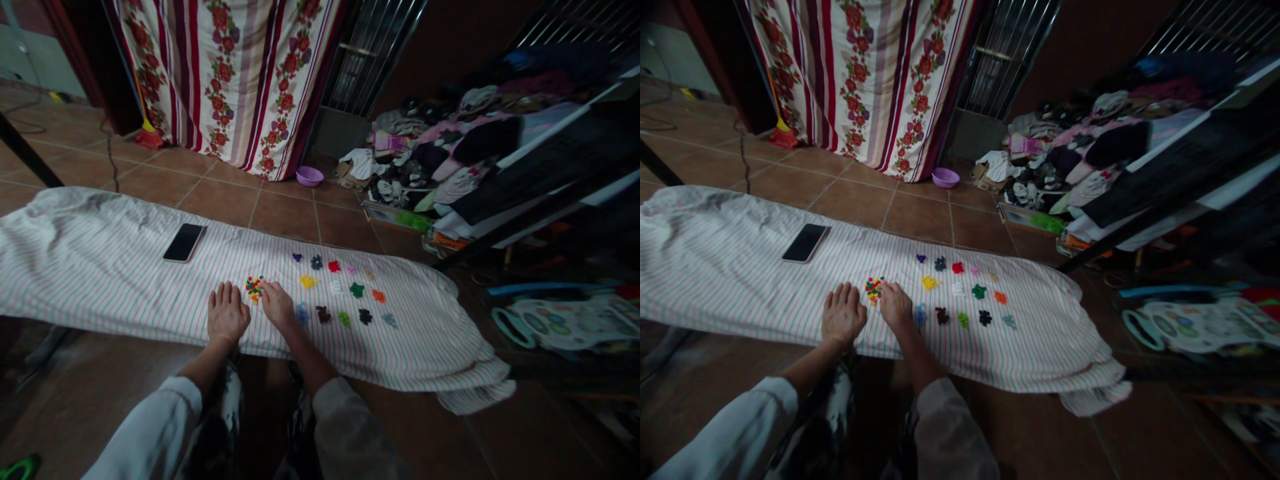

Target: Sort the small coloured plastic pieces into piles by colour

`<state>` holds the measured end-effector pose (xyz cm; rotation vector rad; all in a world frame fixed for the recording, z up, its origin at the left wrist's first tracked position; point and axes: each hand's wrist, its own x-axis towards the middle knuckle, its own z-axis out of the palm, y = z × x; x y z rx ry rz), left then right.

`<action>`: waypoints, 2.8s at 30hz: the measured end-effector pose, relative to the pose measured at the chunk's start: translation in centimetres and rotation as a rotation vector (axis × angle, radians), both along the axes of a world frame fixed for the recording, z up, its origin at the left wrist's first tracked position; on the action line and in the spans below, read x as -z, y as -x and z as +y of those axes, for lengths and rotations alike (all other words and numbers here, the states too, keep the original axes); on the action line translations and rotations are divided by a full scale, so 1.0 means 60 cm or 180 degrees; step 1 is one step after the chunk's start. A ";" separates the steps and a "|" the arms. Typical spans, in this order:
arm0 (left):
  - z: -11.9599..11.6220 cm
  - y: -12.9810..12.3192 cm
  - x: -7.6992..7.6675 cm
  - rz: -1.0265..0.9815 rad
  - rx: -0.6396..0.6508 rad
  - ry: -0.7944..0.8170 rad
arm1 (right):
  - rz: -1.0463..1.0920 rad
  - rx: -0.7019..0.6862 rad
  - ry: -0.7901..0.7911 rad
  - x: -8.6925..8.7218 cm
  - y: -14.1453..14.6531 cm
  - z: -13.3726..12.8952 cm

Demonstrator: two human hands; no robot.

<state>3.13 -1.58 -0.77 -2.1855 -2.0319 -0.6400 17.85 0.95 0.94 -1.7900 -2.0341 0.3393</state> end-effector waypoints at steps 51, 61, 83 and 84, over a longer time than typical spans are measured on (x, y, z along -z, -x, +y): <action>-0.005 -0.001 -0.005 0.0165 0.0018 -0.0093 | 0.1656 0.0994 -0.1089 0.012 -0.087 -0.005; -0.003 0.001 -0.001 0.0126 0.0030 -0.0169 | 0.0534 0.1824 -0.1324 0.018 -0.308 -0.023; -0.003 0.000 -0.002 0.0168 0.0005 -0.0120 | 0.0363 0.1468 -0.1805 0.031 -0.307 -0.028; -0.002 0.000 -0.002 0.0170 0.0002 -0.0109 | 0.0412 0.1390 -0.1810 0.023 -0.294 -0.028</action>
